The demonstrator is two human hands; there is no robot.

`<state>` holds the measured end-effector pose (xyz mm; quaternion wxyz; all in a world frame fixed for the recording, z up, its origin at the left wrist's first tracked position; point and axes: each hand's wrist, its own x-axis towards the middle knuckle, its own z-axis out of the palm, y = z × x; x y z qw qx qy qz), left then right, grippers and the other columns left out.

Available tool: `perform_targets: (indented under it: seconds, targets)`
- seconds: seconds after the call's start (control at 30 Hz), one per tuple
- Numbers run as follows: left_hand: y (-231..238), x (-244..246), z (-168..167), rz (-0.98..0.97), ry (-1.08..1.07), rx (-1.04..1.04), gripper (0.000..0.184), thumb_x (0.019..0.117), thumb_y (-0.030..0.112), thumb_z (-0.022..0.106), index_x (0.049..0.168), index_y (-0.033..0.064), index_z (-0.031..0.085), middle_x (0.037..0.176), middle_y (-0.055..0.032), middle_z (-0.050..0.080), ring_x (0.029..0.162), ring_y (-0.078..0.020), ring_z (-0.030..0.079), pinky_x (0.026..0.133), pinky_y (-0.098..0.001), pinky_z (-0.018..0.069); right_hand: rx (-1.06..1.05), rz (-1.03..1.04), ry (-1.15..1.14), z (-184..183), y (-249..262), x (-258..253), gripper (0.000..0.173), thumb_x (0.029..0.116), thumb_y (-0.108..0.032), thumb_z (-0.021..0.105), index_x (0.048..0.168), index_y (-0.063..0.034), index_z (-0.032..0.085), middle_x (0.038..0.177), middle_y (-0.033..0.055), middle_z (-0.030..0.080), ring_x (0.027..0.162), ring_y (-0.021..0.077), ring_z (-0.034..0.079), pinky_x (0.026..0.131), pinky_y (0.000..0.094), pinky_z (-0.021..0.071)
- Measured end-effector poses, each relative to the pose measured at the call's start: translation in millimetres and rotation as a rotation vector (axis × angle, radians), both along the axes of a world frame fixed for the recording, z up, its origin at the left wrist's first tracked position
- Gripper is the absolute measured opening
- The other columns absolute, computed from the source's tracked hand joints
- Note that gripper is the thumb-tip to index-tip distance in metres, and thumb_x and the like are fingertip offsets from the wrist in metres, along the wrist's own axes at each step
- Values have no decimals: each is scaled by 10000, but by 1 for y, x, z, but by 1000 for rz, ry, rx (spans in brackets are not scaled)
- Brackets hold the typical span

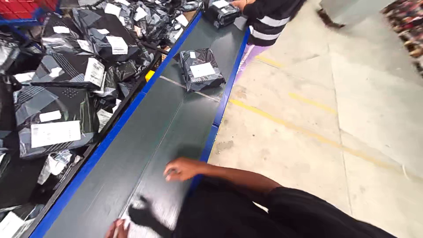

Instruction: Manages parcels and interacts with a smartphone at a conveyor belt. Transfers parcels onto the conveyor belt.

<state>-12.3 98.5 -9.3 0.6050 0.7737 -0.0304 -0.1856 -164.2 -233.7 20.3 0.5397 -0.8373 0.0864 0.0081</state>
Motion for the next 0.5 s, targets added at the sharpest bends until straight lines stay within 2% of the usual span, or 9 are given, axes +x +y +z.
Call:
perform_targets:
  seconds: [0.07,0.13,0.2,0.3,0.4,0.47,0.5]
  targets:
    - [-29,-33,-13,-50,182,-27,471,1015,151,614,1411,-41,444,1268,-153,597,1051,-204,674,880,-456,605,-76,-338,69,-13,-69,-64,325,995,-324,665,1212,-85,705,1176,88,709,1026,178,701,927,406,597]
    - [-65,-48,-9,-163,255,-42,457,1018,148,610,1405,-44,461,1280,-182,619,1042,-236,699,866,-462,618,-114,-630,112,-1,-147,-106,451,989,-409,654,1277,-63,666,1291,130,657,1130,212,668,989,426,566]
    - [-110,-48,1,-335,242,-61,467,1016,179,612,1401,-53,484,1298,-202,630,1072,-269,698,888,-464,615,-156,-916,94,14,-220,-127,586,970,-510,641,1331,-49,621,1327,162,634,1165,243,649,996,439,553]
    - [-198,-29,19,-629,139,-59,553,1009,298,639,1427,-32,490,1321,-180,639,1156,-263,672,968,-457,592,-152,-1228,54,18,-303,-123,789,905,-609,668,1429,-33,540,1414,223,568,1292,329,569,1084,517,480]
    - [-290,-5,33,-801,50,-4,666,992,441,639,1468,9,467,1408,-165,589,1282,-241,597,1062,-446,533,-6,-1263,88,-9,-326,-93,974,842,-629,731,1525,-15,406,1493,240,506,1369,347,516,1128,540,442]
    - [-339,11,29,-824,12,55,732,986,504,622,1495,11,438,1459,-179,549,1338,-249,556,1112,-447,491,49,-1183,93,-32,-308,-66,967,798,-594,797,1505,-47,427,1385,189,606,1278,272,601,1089,490,500]
    - [-356,18,24,-803,8,81,771,984,529,612,1513,5,414,1487,-194,521,1367,-263,529,1134,-455,465,53,-1155,74,-39,-294,-57,972,793,-584,806,1511,-53,422,1370,168,622,1270,240,609,1094,462,504]
